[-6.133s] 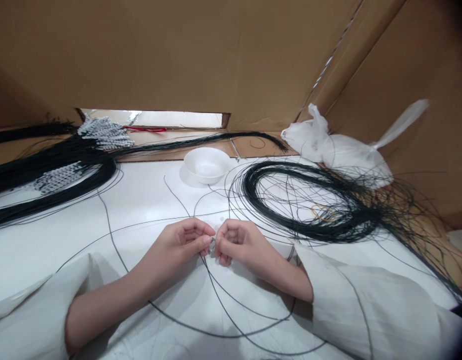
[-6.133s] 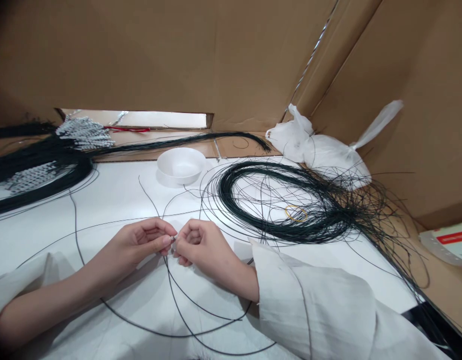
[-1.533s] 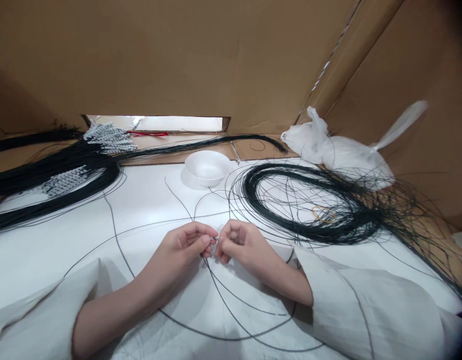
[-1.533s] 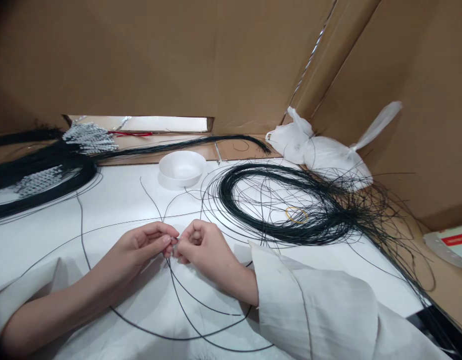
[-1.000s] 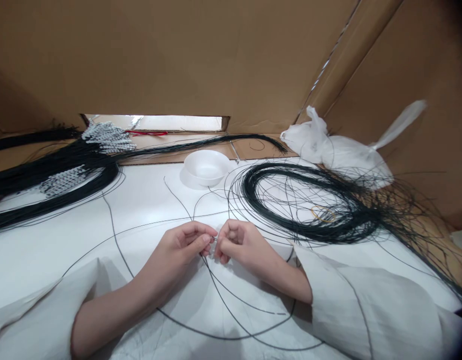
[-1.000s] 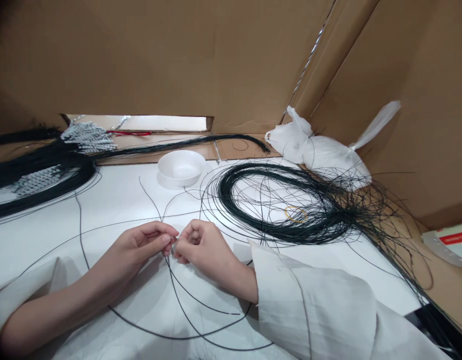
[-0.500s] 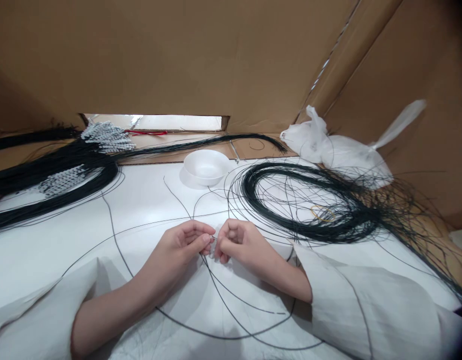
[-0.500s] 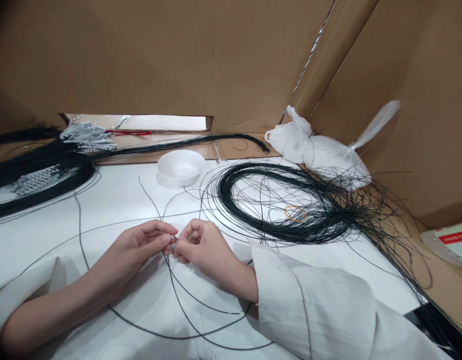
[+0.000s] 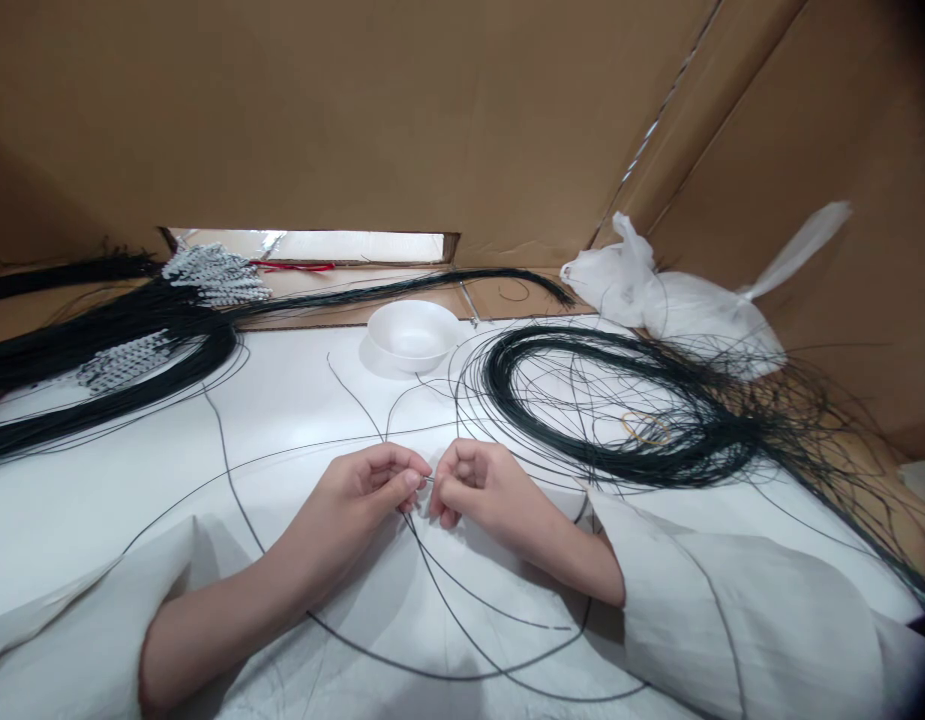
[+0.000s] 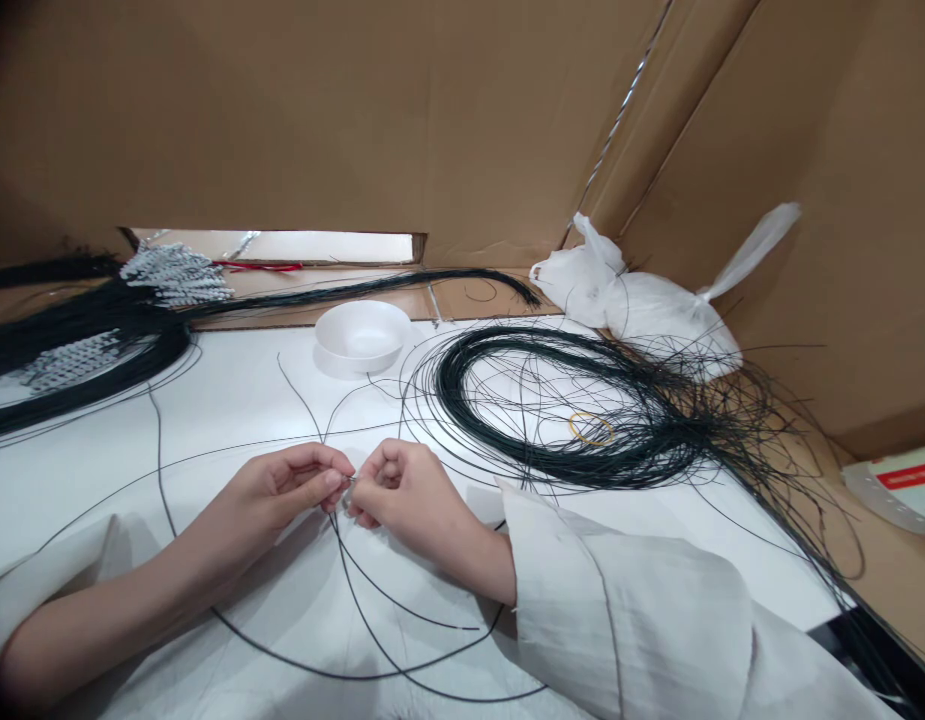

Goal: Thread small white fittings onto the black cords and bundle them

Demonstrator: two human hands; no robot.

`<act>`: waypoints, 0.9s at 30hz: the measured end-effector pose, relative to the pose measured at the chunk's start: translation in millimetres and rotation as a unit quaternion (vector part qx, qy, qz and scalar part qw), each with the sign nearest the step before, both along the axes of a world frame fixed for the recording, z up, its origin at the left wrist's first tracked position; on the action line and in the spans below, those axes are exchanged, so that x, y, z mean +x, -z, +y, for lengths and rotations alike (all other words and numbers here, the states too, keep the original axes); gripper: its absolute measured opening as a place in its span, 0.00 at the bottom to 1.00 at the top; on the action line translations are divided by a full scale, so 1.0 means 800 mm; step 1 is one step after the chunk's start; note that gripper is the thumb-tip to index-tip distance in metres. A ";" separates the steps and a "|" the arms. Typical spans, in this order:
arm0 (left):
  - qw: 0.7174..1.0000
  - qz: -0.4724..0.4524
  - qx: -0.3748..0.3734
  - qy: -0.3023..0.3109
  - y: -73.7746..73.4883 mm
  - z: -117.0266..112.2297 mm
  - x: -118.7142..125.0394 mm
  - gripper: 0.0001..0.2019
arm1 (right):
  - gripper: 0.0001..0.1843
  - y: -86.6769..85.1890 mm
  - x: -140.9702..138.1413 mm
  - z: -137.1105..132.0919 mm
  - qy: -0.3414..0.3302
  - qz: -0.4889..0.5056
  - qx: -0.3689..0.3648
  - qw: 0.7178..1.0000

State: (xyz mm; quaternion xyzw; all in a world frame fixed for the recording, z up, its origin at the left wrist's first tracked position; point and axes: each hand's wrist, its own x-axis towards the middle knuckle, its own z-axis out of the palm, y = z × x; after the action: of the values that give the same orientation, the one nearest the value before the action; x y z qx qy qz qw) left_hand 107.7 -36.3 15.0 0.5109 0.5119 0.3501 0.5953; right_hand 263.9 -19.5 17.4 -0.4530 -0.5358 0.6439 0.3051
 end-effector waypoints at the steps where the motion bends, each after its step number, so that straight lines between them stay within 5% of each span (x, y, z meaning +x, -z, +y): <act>1: 1.000 -0.003 -0.002 0.002 0.000 0.000 0.000 0.06 | 0.05 0.000 0.000 0.000 0.000 -0.002 0.001 1.000; 27: 0.998 -0.044 -0.027 -0.021 0.004 0.001 0.000 0.08 | 0.05 0.001 0.000 0.000 0.008 0.011 -0.002 1.000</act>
State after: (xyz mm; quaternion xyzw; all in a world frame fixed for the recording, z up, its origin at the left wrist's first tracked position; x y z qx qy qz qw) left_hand 107.5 -35.2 12.1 0.4679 0.5052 0.3705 0.6234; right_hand 263.8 -19.3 16.3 -0.4511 -0.5272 0.6474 0.3154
